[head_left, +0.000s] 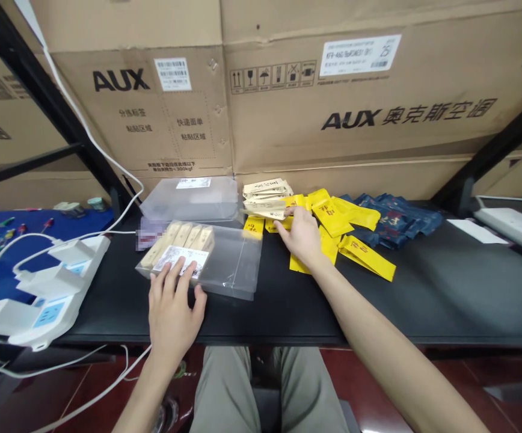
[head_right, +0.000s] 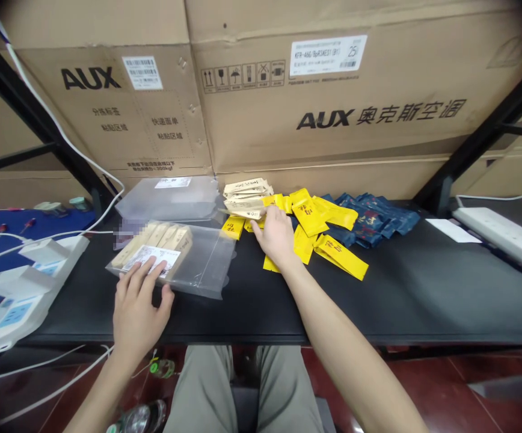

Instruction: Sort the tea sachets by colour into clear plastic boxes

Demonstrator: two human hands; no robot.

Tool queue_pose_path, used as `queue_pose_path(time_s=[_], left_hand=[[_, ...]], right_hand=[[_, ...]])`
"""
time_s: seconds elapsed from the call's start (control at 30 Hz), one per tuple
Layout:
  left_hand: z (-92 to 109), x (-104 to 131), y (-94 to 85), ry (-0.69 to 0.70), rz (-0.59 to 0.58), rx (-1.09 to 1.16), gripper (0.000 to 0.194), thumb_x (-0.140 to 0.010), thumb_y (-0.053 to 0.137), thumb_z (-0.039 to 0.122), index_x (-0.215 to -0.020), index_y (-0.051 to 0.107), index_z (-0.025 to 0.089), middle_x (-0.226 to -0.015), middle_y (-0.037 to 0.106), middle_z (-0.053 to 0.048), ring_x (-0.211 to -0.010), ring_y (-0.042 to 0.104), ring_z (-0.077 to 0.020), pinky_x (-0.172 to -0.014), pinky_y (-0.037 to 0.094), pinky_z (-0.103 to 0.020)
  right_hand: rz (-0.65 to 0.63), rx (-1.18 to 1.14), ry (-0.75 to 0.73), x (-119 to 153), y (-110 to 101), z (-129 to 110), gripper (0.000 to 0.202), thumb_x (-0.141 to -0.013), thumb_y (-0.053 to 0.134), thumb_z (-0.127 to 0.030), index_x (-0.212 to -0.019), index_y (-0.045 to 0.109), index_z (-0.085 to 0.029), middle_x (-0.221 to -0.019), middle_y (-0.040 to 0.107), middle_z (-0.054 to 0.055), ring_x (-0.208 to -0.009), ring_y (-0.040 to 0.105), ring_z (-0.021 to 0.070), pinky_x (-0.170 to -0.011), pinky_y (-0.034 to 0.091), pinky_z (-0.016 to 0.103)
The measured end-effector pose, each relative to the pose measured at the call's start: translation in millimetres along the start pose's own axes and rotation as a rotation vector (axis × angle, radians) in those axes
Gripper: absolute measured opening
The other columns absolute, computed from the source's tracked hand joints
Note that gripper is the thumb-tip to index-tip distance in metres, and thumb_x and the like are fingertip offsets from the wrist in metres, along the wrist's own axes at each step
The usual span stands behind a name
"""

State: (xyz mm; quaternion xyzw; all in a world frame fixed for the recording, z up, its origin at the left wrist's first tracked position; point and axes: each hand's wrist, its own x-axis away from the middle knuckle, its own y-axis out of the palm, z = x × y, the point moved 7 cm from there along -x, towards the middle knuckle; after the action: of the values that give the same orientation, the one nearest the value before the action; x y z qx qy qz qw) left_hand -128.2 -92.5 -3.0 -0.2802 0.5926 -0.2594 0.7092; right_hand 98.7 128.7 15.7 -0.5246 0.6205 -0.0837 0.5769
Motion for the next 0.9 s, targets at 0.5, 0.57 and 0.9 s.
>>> queue_pose_path(time_s=[0.5,0.57,0.9], left_hand=[[0.8,-0.6,-0.2,0.009,-0.004,-0.015,0.041,-0.090,0.055,0.021,-0.131,0.055,0.019,-0.139,0.057,-0.012,-0.135,0.044,-0.0348,-0.113,0.036,-0.056],[0.8,-0.6,-0.3,0.005,-0.004,-0.017,0.041,-0.090,0.055,0.021,-0.130,0.055,0.018,-0.139,0.057,-0.013,-0.135,0.044,-0.0348,-0.114,0.035,-0.056],[1.6,-0.7,-0.9,0.005,-0.005,-0.023,0.040,-0.090,0.054,0.022,-0.129,0.057,0.016,-0.138,0.057,-0.013,-0.134,0.044,-0.0347,-0.113,0.036,-0.055]], right_hand=[[0.029,-0.174,-0.049,6.2,-10.1,-14.6,0.026,-0.092,0.048,-0.035,-0.103,0.063,-0.017,-0.104,0.066,0.014,-0.102,0.059,0.0305,-0.092,0.048,0.044],[0.024,-0.211,-0.019,7.8,-11.8,-14.1,0.025,-0.092,0.049,-0.035,-0.104,0.062,-0.018,-0.105,0.065,0.013,-0.104,0.059,0.0297,-0.092,0.048,0.042],[-0.178,-0.126,0.080,16.3,7.4,-7.0,0.029,-0.086,0.057,-0.032,-0.110,0.064,-0.018,-0.106,0.062,0.012,-0.102,0.061,0.0298,-0.086,0.051,0.040]])
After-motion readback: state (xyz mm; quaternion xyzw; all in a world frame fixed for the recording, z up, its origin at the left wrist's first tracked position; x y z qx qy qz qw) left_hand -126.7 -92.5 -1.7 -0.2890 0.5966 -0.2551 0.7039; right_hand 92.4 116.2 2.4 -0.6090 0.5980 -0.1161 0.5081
